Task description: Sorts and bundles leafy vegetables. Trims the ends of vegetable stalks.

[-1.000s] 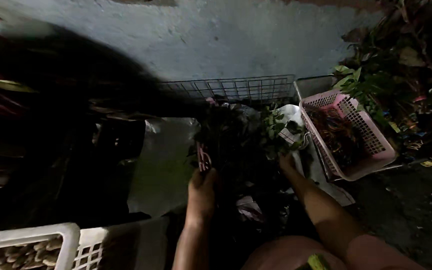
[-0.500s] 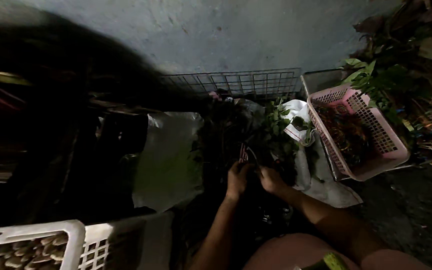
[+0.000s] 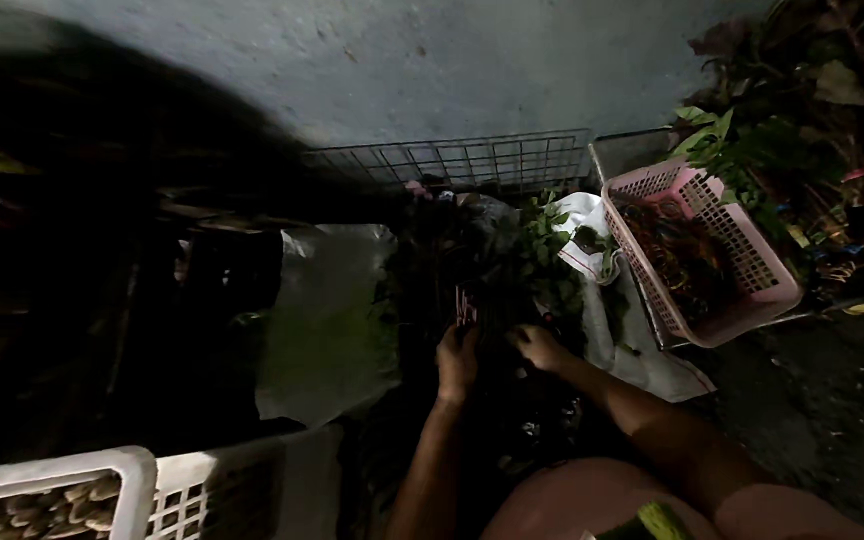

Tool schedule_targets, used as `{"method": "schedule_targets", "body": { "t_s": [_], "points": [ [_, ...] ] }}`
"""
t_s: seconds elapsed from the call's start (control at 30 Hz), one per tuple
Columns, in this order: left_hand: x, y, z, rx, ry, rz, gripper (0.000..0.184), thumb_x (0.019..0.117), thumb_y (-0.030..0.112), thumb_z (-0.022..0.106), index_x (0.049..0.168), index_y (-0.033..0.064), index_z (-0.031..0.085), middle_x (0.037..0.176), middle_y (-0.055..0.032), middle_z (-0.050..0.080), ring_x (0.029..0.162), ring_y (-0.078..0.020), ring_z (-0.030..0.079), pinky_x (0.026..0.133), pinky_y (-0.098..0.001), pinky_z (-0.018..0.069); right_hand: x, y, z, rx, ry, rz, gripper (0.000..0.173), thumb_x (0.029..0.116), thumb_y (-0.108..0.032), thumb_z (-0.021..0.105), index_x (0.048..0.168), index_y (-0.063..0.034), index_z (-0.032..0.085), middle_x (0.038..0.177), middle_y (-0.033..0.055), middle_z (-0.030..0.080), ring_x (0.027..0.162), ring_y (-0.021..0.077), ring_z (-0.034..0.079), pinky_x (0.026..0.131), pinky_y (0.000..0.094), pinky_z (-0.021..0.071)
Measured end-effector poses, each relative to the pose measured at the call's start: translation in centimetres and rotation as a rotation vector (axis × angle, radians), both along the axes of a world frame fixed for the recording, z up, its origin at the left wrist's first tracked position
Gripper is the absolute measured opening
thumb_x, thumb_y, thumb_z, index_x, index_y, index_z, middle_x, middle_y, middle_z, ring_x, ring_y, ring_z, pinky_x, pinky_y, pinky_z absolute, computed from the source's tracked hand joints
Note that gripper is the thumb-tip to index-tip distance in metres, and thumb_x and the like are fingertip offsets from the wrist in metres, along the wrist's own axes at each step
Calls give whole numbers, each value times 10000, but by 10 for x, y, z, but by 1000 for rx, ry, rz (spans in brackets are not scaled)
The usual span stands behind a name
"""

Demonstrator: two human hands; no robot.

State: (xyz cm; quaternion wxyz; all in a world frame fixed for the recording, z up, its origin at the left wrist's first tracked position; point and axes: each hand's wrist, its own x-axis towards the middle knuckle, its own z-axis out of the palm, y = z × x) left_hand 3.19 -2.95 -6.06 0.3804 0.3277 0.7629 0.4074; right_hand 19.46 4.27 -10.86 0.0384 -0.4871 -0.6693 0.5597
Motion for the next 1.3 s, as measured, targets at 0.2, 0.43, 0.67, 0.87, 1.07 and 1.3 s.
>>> {"method": "schedule_targets", "body": {
  "t_s": [0.2,0.43,0.67,0.87,1.07,1.3],
  "points": [
    [-13,-7,-6,-207,50,-169,374,1101,240,471,1390,13,538,1256,-182,637,1065,-215,656,920,-400,552,25,13,-52,122,-559,-167,548,978,-303,613,1413,21,537,1421,261,544,1280,419,572,1031,582,499],
    [-23,-13,-19,-197,-175,-203,419,1107,310,459,1437,54,506,1194,-134,646,965,-164,657,839,-355,572,34,22,-57,125,-676,-48,492,988,-394,572,1286,-10,643,1277,228,663,1186,414,642,951,642,516],
    [-28,-4,-10,-103,-348,-311,324,1093,239,483,1336,35,549,950,-40,605,753,-89,572,696,-271,518,78,16,-5,-212,-153,55,576,1035,-349,613,1470,-8,449,1320,226,603,1163,301,628,1009,475,514],
    [-28,17,39,-62,-449,-572,200,1088,140,470,1259,57,531,730,32,498,542,-40,462,515,-188,437,106,-19,70,-136,23,199,829,914,-197,753,1574,-49,274,1450,197,499,1200,232,603,999,388,530],
    [-8,19,52,-133,-364,-807,155,1076,125,498,1196,46,556,724,36,490,550,-28,450,516,-174,401,96,-21,83,-129,91,232,836,871,-230,786,1542,-62,317,1378,180,528,1076,201,634,889,364,563],
    [-15,18,60,-171,-337,-857,128,1070,124,505,1160,53,564,694,53,469,537,-20,443,510,-165,392,96,-31,74,17,43,182,598,874,-340,813,1319,-22,572,1079,109,660,929,156,650,864,353,558]
  ]
}}
